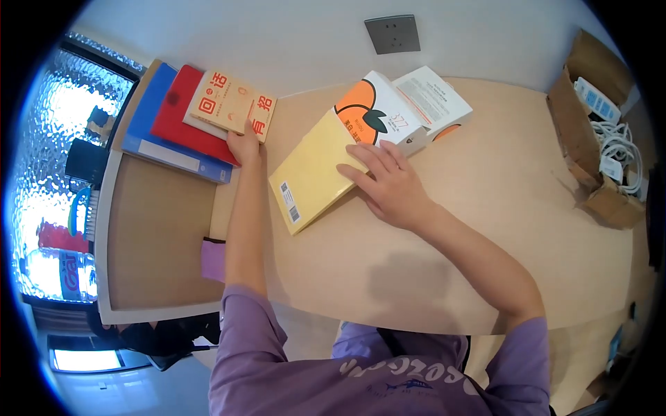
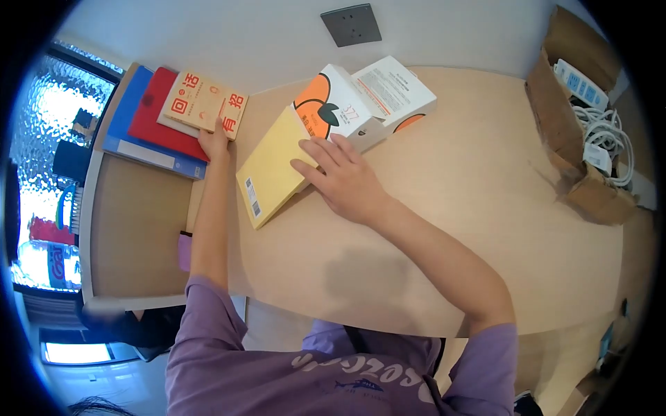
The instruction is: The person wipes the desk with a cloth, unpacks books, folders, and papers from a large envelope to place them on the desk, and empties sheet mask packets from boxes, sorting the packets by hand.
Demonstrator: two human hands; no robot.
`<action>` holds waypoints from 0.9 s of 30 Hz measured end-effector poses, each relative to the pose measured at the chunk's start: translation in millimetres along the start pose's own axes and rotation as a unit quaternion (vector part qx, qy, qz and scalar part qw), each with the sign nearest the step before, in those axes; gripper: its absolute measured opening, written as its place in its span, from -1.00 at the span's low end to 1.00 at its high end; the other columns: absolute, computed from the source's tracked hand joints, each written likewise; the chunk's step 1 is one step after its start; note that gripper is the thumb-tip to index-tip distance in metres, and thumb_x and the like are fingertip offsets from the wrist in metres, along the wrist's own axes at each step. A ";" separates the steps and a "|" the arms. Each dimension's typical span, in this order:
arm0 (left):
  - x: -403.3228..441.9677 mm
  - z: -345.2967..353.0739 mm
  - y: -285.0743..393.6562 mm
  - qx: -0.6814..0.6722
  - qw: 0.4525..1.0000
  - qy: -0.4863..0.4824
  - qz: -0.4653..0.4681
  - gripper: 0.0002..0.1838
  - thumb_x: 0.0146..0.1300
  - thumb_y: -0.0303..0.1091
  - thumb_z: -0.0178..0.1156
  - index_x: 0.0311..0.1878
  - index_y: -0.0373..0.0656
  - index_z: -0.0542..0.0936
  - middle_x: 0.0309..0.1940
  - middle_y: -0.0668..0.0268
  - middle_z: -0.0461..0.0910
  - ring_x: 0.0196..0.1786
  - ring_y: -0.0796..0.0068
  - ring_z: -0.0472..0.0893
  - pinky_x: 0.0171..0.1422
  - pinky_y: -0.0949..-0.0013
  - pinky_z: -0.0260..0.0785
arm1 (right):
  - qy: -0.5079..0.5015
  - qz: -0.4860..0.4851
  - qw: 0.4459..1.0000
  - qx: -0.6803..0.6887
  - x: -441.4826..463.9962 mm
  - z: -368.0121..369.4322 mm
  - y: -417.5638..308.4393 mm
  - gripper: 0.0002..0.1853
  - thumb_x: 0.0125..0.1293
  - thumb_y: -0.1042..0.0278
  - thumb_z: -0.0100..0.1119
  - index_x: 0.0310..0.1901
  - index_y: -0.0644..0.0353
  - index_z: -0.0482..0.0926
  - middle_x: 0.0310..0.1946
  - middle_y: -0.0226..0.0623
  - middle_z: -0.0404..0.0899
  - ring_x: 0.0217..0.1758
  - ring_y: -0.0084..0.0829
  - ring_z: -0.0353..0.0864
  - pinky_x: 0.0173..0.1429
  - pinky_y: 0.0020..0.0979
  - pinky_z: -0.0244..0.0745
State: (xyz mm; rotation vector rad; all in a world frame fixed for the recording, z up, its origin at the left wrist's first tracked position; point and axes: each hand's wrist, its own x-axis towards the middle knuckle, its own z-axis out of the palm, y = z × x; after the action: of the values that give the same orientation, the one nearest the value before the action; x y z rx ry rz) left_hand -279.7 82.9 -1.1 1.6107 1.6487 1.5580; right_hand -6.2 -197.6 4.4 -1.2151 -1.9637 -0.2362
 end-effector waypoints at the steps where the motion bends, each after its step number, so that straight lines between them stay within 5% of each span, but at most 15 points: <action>1: -2.8 0.4 3.2 0.038 0.999 0.011 -0.007 -0.66 0.29 -0.47 0.26 0.09 -0.42 0.55 0.04 0.10 0.66 0.00 0.29 0.67 0.05 0.28 0.51 | -0.001 0.001 1.000 0.001 0.4 -0.6 -0.6 -0.52 0.15 0.51 0.19 0.16 0.05 0.51 0.25 -0.22 0.41 0.37 -0.26 0.36 0.49 -0.11 0.12; 2: -5.6 0.1 6.5 0.075 0.997 0.021 -0.015 -0.66 0.28 -0.49 0.25 0.10 -0.41 0.54 0.04 0.12 0.66 0.00 0.28 0.67 0.05 0.28 0.51 | -0.002 0.001 1.000 0.003 0.6 -1.4 -1.1 -0.52 0.15 0.51 0.20 0.16 0.05 0.51 0.25 -0.22 0.41 0.37 -0.26 0.36 0.49 -0.11 0.12; 5: 11.9 4.5 -43.2 -0.178 0.979 -0.047 -0.092 -0.58 0.27 -0.49 0.22 0.19 -0.35 0.48 0.02 0.23 0.63 0.00 0.27 0.62 0.11 0.31 0.45 | -0.002 0.004 1.000 0.005 0.4 -0.8 -0.8 -0.52 0.16 0.50 0.19 0.16 0.03 0.51 0.25 -0.23 0.41 0.38 -0.27 0.36 0.49 -0.11 0.13; 7: -23.5 -7.9 11.6 -0.203 0.967 -0.059 -0.144 -0.52 0.23 -0.50 0.22 0.24 -0.31 0.44 0.07 0.25 0.56 0.06 0.28 0.56 0.18 0.31 0.40 | 0.001 0.004 1.000 0.003 -0.3 -0.1 -0.1 -0.52 0.16 0.50 0.19 0.17 0.03 0.51 0.26 -0.23 0.41 0.38 -0.27 0.36 0.49 -0.10 0.13; 11: -118.2 -20.9 84.2 -0.221 0.970 -0.025 -0.094 -0.41 0.21 -0.41 0.27 0.32 -0.21 0.36 0.20 0.25 0.40 0.16 0.29 0.43 0.28 0.27 0.30 | -0.008 0.011 1.000 -0.003 -0.1 1.7 -1.3 -0.52 0.16 0.49 0.19 0.17 0.02 0.52 0.27 -0.23 0.41 0.39 -0.27 0.35 0.49 -0.10 0.14; 13: -146.4 -39.3 93.8 -0.014 0.975 -0.211 0.064 -0.32 0.20 -0.27 0.33 0.37 -0.14 0.32 0.34 0.14 0.27 0.29 0.18 0.37 0.35 0.13 0.27 | -0.006 0.009 1.000 -0.002 0.7 1.2 -1.6 -0.52 0.15 0.49 0.20 0.16 0.02 0.52 0.27 -0.23 0.40 0.39 -0.27 0.36 0.49 -0.10 0.14; 15: -179.1 -62.0 120.6 0.127 0.882 -0.361 0.275 -0.14 0.16 -0.09 0.39 0.46 -0.10 0.23 0.41 0.00 0.22 0.41 -0.04 0.29 0.40 -0.02 0.23 | -0.004 0.010 1.000 0.000 0.8 -0.2 -1.6 -0.51 0.14 0.50 0.20 0.16 0.03 0.52 0.27 -0.22 0.41 0.39 -0.27 0.37 0.49 -0.09 0.15; 18: -209.7 -68.3 142.7 0.378 0.806 -0.344 0.298 -0.02 0.11 -0.07 0.43 0.51 -0.20 0.15 0.45 -0.11 0.17 0.47 -0.13 0.24 0.46 -0.05 0.18 | 0.000 0.014 1.000 0.016 1.8 -2.4 -2.9 -0.50 0.11 0.51 0.21 0.16 0.06 0.52 0.26 -0.22 0.41 0.38 -0.26 0.38 0.48 -0.07 0.18; 22: -206.2 -69.7 114.2 0.326 0.856 -0.303 0.262 0.01 0.10 -0.04 0.43 0.53 -0.16 0.11 0.47 -0.19 0.14 0.48 -0.23 0.21 0.44 -0.03 0.24 | 0.008 0.026 0.998 0.059 0.6 -5.6 -0.7 -0.47 0.07 0.54 0.20 0.17 0.13 0.50 0.24 -0.20 0.43 0.32 -0.24 0.41 0.45 -0.08 0.23; 27: -208.6 -80.6 125.7 0.345 0.848 -0.325 0.235 -0.08 0.08 -0.33 0.31 0.53 -0.15 0.14 0.42 -0.15 0.25 0.45 -0.18 0.28 0.41 -0.01 0.31 | 0.035 0.026 0.998 0.052 3.2 -5.3 -1.4 -0.44 0.05 0.57 0.17 0.19 0.17 0.47 0.20 -0.17 0.45 0.25 -0.22 0.44 0.42 -0.14 0.28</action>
State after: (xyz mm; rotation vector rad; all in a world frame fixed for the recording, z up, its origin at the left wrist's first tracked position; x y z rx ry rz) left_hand -228.6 -164.3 44.3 2.6811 1.5334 0.3821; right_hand -5.2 -198.9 10.5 -1.1741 -1.8594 -0.1463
